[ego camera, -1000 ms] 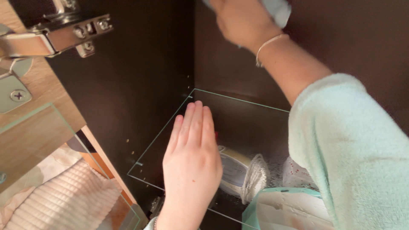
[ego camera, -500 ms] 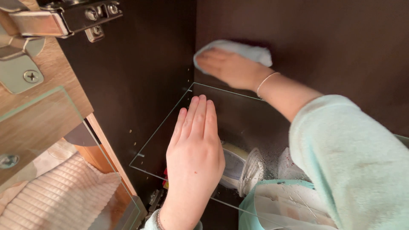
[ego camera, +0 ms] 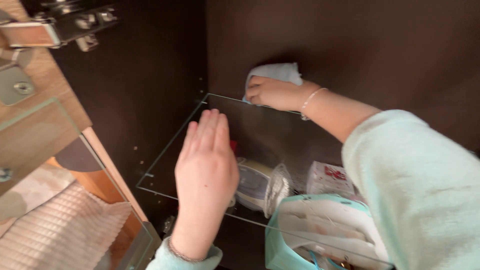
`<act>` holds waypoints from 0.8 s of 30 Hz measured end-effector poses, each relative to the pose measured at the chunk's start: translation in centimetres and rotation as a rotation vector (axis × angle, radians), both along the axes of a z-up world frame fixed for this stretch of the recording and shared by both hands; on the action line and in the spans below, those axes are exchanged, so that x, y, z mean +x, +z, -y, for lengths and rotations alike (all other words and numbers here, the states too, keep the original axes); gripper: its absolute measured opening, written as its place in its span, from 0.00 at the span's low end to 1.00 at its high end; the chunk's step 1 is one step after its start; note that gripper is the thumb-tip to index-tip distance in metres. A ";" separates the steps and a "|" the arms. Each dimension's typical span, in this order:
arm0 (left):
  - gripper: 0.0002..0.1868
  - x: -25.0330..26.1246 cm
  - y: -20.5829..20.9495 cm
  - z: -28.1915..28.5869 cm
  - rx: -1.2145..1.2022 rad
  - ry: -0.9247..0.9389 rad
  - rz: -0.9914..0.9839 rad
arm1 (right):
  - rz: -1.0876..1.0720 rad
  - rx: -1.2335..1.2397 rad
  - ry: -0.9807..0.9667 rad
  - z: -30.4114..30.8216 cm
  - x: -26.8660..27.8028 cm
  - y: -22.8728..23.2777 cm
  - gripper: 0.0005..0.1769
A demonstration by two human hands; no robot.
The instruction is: The person wipes the interior surfaces of a dark wooden cabinet with a light blue cloth. They clean the back wall, side walls, and the glass shelf while items such as a red box, a light blue bag, and other small objects remain on the shelf.
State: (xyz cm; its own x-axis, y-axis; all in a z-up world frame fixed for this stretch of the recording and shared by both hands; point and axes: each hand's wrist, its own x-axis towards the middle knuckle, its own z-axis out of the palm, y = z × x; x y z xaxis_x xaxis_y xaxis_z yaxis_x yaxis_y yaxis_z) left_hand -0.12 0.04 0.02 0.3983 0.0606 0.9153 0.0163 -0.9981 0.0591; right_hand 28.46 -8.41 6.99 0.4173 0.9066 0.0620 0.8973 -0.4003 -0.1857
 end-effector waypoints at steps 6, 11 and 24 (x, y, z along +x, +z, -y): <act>0.24 -0.4 0.2 0.2 0.008 -0.017 -0.011 | -0.056 -0.100 -0.156 8.9 0.7 0.5 0.17; 0.21 -0.3 0.1 0.0 -0.001 -0.002 -0.019 | 0.503 -0.259 0.381 17.4 4.7 -0.4 0.18; 0.19 -0.4 -0.3 -0.4 0.006 0.004 -0.062 | -0.152 -0.341 -0.810 24.1 -10.0 6.5 0.18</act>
State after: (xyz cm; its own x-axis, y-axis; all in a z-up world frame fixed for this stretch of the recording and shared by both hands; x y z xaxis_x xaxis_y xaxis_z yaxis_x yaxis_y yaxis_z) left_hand -0.49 0.43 -0.28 0.4542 0.0565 0.8891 0.0238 -0.9984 0.0513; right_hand 18.50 -32.48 13.53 0.9198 0.2893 -0.2651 0.2907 -0.9562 -0.0349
